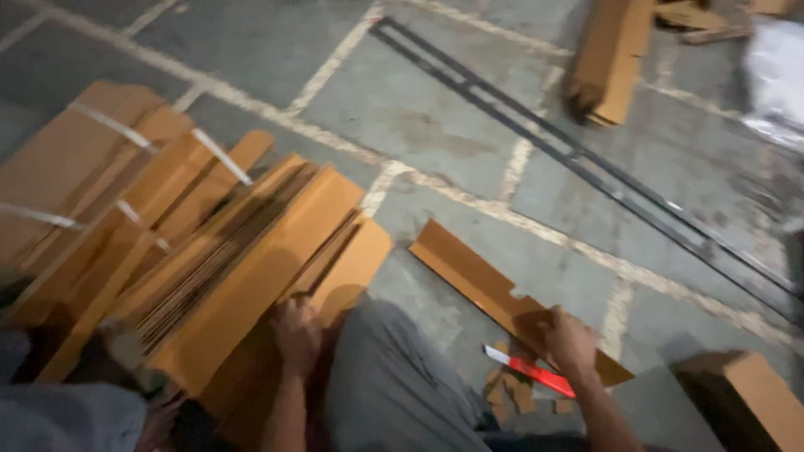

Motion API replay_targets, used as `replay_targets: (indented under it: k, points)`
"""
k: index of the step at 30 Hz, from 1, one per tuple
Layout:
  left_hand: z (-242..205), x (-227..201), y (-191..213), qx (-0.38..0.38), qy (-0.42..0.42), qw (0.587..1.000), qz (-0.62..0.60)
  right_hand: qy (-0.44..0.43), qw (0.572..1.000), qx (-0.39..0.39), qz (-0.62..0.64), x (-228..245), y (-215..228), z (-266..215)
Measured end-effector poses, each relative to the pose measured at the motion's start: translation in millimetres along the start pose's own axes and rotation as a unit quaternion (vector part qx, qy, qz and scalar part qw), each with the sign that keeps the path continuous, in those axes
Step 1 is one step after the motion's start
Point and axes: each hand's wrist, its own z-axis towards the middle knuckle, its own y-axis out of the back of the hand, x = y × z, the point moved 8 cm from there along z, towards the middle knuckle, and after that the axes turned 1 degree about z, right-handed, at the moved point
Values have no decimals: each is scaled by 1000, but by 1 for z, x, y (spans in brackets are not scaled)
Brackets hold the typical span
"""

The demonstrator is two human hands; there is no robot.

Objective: The person sits on the floor and uses a red utility knife to cut long, flat cardboard pieces. They repeatedly pick up a piece, score it with the knife, and fold it to separate the sections, placing the cut pieces aside.

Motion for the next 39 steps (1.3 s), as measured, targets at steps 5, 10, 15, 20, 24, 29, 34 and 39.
replay_targets:
  k: [5,10,15,20,24,29,34,39]
  points:
    - [38,-10,11,136,100,983,-66,-38,990,-96,100,-14,46,-32]
    - [99,-105,140,-118,46,948,-294,-98,935,-155,304,-1,108,-62]
    - [118,-212,179,-149,-26,772,-617,-3,870,-230,437,49,172,-84]
    - [48,-329,67,77,36,513,-854,162,882,-343,280,111,216,-93]
    - [-13,-372,-49,195,161,369,-894,82,936,-186,288,96,171,-66]
    - [-34,-397,-93,280,-94,613,-733,-45,938,-211,271,5,145,-77]
    - [-80,-426,-109,341,-267,880,-197,-109,918,-288,250,-63,156,-98]
    - [-132,-448,-73,269,-413,867,-79,-110,912,-313,241,-75,143,-94]
